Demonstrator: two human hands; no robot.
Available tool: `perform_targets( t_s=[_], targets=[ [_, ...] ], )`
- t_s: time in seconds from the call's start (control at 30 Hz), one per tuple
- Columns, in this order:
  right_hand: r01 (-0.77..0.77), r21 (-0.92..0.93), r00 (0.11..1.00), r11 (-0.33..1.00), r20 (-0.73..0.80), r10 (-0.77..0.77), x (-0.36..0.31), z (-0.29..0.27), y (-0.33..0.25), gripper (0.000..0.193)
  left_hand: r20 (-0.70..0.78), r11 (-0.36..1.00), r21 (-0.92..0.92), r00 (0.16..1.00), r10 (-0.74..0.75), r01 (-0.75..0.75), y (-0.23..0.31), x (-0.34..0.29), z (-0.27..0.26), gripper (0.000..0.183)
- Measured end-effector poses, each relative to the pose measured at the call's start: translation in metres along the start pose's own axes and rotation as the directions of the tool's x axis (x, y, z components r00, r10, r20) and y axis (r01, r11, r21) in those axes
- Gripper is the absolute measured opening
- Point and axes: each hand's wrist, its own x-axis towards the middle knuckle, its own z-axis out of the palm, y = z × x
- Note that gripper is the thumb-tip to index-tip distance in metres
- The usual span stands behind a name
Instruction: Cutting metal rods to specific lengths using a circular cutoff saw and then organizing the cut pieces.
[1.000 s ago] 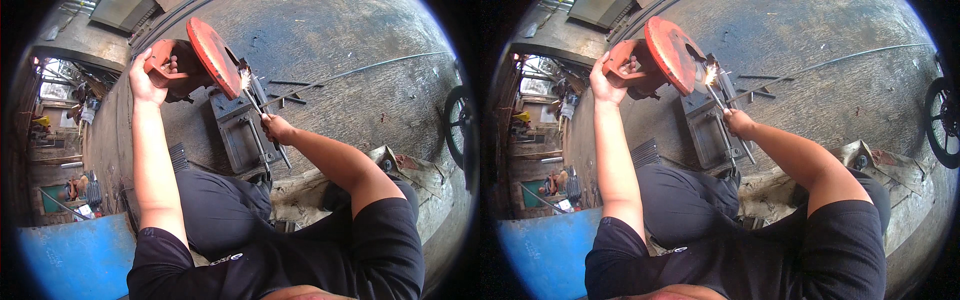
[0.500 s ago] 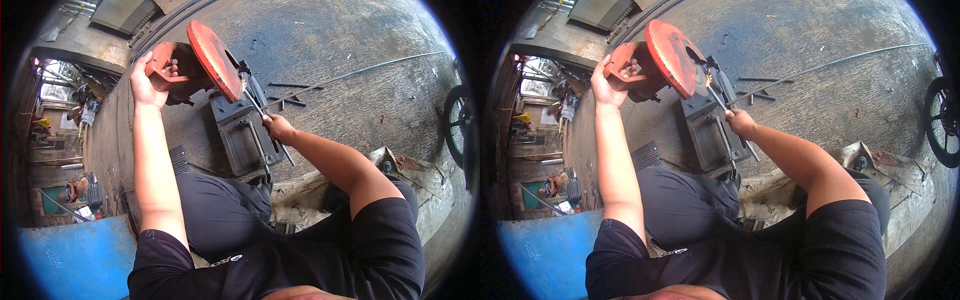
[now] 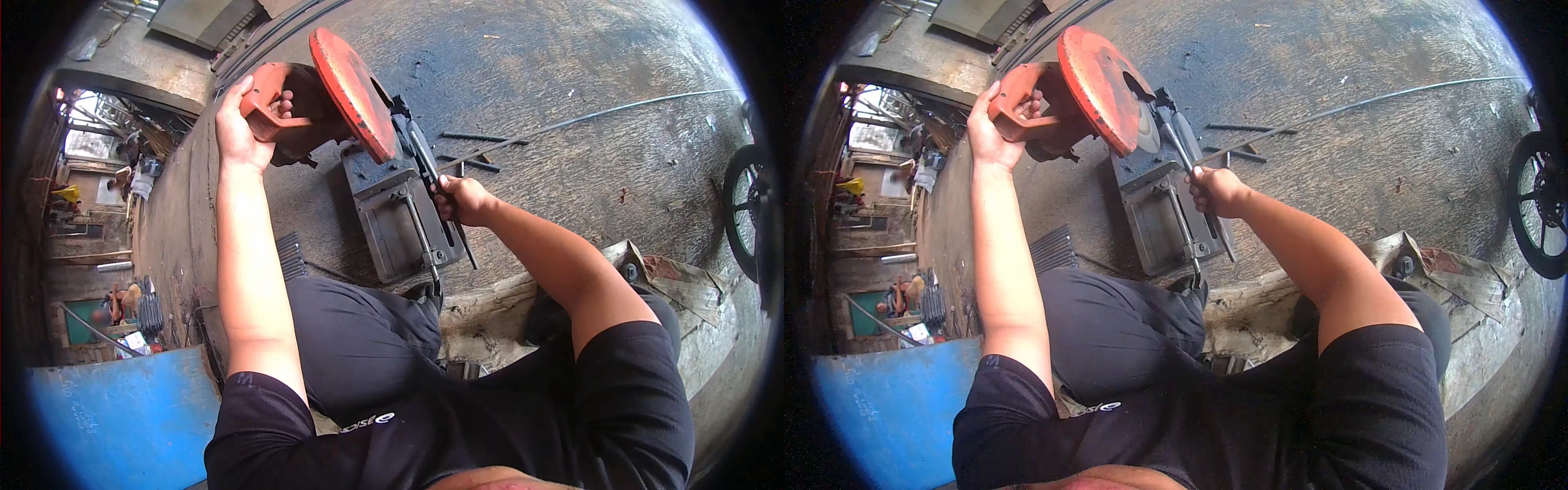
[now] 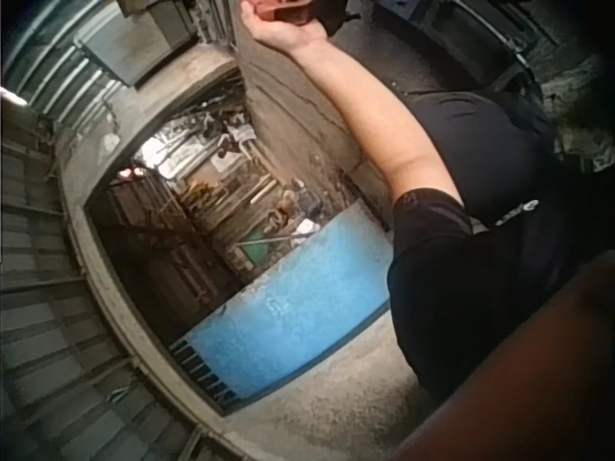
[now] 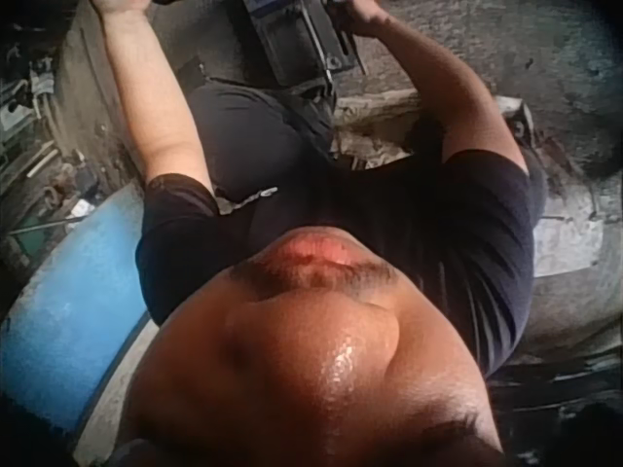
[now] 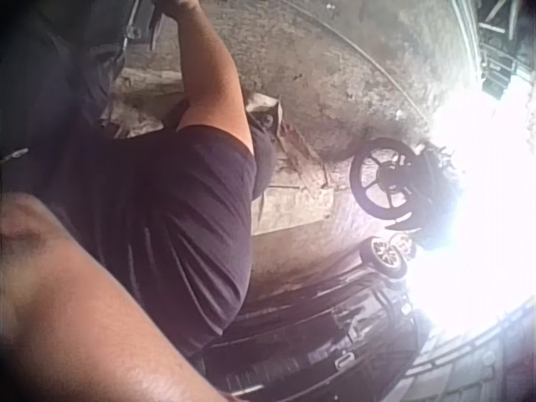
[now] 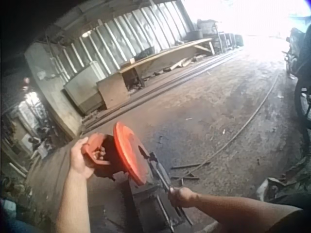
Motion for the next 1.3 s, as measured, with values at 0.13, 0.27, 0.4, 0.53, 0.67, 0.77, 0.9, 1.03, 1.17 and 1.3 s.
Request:
perform_targets(
  t_s=[0.13,0.27,0.4,0.53,0.67,0.77,0.9,1.03,1.17,1.3],
  targets=[
    [-0.167,0.074,0.964,0.983,0.22,0.148,-0.009,-0.003,-0.005,0.029,0.032,1.0,-0.023,0.999,-0.001,0.001,-0.001,-0.001,0.002,0.056],
    [-0.234,0.079,0.927,0.969,0.32,0.198,-0.012,-0.002,-0.001,0.026,0.033,1.0,-0.023,0.999,-0.003,0.004,0.0,-0.001,0.002,0.056],
    [-0.26,0.054,0.907,0.964,0.356,0.224,-0.011,0.002,0.001,0.024,0.049,0.998,-0.06,0.999,-0.013,0.016,0.0,-0.001,0.002,0.053],
    [-0.201,-0.021,0.936,0.979,0.291,0.198,-0.011,0.007,0.0,0.024,0.041,0.998,-0.057,0.999,0.01,-0.007,-0.001,-0.002,0.003,0.051],
    [-0.166,-0.08,0.947,0.983,0.265,0.181,-0.013,0.009,-0.001,0.021,0.029,0.998,-0.067,0.999,-0.011,0.013,0.0,-0.002,0.003,0.051],
    [-0.164,-0.123,0.962,0.979,0.198,0.186,-0.013,0.01,-0.002,0.018,0.021,0.998,-0.066,1.0,-0.009,0.011,0.0,-0.002,0.004,0.051],
    [-0.125,-0.178,0.976,0.976,0.152,0.152,-0.012,0.012,-0.001,0.017,-0.01,1.0,-0.024,1.0,-0.005,0.004,0.001,-0.002,0.005,0.054],
    [-0.117,-0.237,0.988,0.965,0.072,0.138,-0.009,0.013,-0.002,0.015,0.003,0.999,-0.04,1.0,-0.001,0.001,0.0,-0.002,0.006,0.053],
    [-0.106,-0.238,0.99,0.965,0.066,0.125,-0.008,0.01,-0.001,0.013,0.008,0.999,-0.051,1.0,0.004,-0.004,0.001,-0.003,0.006,0.05],
    [-0.069,-0.274,0.996,0.959,0.038,0.083,-0.005,0.009,0.002,0.013,0.0,0.999,-0.051,1.0,-0.007,0.007,0.0,-0.003,0.006,0.05]
  ],
)
